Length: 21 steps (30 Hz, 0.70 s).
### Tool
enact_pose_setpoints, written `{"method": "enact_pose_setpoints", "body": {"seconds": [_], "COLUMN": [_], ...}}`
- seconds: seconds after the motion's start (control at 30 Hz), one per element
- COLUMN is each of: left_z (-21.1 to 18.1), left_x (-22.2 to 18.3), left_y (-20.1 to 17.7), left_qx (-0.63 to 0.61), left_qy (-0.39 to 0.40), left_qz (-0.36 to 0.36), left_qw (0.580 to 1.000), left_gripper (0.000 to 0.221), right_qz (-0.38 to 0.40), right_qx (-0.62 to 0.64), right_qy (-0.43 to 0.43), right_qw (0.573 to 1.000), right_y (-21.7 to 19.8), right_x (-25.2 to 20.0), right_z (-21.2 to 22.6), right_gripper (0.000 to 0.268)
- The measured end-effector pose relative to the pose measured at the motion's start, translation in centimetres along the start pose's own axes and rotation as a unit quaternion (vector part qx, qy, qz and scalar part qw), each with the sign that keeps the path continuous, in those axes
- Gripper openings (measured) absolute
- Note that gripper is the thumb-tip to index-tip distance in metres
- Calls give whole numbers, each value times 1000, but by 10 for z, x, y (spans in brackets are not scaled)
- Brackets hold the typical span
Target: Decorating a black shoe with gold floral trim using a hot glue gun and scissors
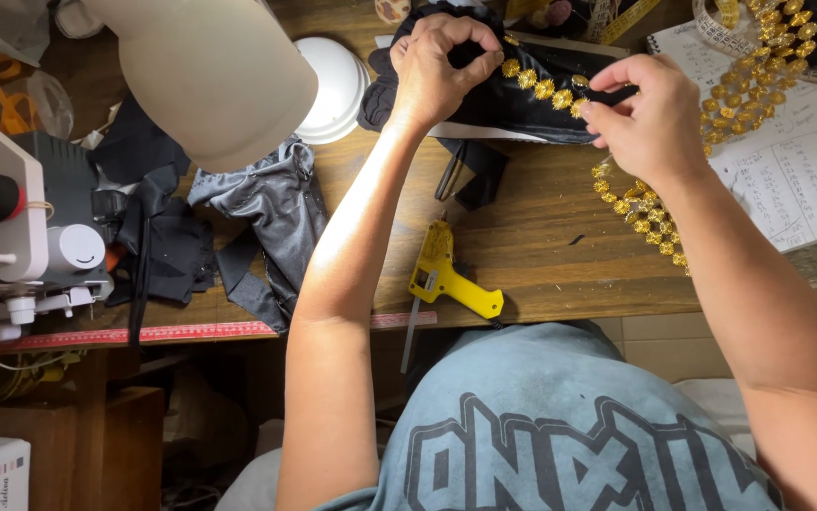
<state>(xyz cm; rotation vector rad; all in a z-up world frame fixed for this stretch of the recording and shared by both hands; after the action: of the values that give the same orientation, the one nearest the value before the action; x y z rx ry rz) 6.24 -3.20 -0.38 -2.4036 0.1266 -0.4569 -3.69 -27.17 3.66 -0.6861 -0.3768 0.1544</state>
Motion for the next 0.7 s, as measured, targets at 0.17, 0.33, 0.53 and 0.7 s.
{"method": "enact_pose_setpoints", "body": {"seconds": [0.17,0.33,0.53,0.7], "left_z": [4,1,-2,-2], "left_x": [3,1,1,1], "left_y": [3,1,0,1], "left_qx": [-1,-9,-1,9], "left_qy": [4,9,14,22], "left_qz": [-12,-9,-9,-13], "left_qw": [1000,1000,1000,1000], "left_gripper": [12,13,10,10], "right_qz": [-9,-15,-47,-66], "right_qx": [13,21,41,17], "right_qy": [46,83,96,64], "right_qw": [999,996,993,996], "right_y": [-12,-17,-18,-19], "right_x": [-16,-31,-41,-48], "right_z": [-16,-32,-40,-34], "right_gripper": [19,21,15,9]}}
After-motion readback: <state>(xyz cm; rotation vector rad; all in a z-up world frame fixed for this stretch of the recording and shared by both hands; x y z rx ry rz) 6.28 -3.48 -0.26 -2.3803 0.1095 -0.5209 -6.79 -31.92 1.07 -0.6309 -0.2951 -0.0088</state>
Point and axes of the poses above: each hand's wrist, its own x-axis towards the middle knuckle, its own y-axis out of the palm, z = x × y, the point moved 6 cm from there along x, towards the middle knuckle, and after that the axes turned 4 degrees about z, right-handed, at the moved point
